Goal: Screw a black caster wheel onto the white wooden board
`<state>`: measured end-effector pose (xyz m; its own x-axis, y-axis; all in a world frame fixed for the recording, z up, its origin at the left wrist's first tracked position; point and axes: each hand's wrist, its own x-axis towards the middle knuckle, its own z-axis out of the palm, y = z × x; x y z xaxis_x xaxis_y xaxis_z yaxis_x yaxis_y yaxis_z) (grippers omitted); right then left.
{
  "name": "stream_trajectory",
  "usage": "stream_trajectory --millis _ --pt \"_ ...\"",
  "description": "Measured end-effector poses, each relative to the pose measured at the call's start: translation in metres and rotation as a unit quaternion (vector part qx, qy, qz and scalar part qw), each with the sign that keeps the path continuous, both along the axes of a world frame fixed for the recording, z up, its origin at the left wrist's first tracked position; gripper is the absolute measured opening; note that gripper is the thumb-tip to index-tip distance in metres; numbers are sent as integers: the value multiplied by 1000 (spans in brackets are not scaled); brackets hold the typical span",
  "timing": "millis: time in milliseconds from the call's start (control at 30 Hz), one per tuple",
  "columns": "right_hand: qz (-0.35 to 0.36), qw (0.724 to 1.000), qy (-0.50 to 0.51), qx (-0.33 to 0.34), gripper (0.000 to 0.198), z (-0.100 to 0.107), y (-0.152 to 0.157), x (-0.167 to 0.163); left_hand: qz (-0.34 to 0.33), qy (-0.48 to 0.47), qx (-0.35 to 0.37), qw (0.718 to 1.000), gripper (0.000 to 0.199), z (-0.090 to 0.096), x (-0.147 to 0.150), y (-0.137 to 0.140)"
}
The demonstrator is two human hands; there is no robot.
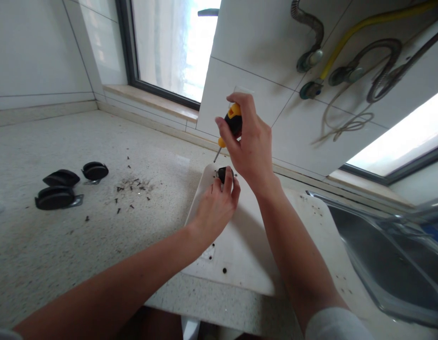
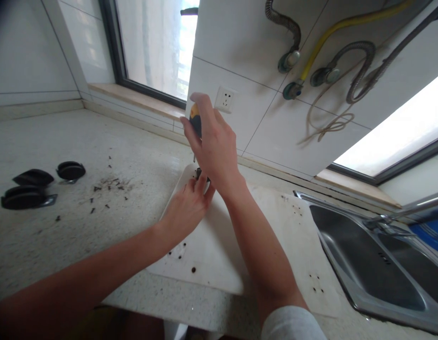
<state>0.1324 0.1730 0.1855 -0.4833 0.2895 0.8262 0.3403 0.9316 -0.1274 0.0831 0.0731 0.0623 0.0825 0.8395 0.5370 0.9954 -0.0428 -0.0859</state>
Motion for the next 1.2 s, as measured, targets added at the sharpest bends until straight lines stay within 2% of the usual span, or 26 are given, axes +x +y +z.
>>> stream_trajectory --millis 433,700,867,1200 --pt "-8 1000 -4 14 32 -1 6 0 14 39 6 999 51 1 1 -2" --pt "-6 1000 16 -12 35 -5 13 -1 20 6 0 1000 55 -2 2 -1" --pt "-10 1000 -2 -5 32 -6 17 -1 20 -7 4 1000 55 -4 2 1" --pt "5 1000 10 -16 43 -6 17 -2 27 10 1 1000 54 -6 4 1"
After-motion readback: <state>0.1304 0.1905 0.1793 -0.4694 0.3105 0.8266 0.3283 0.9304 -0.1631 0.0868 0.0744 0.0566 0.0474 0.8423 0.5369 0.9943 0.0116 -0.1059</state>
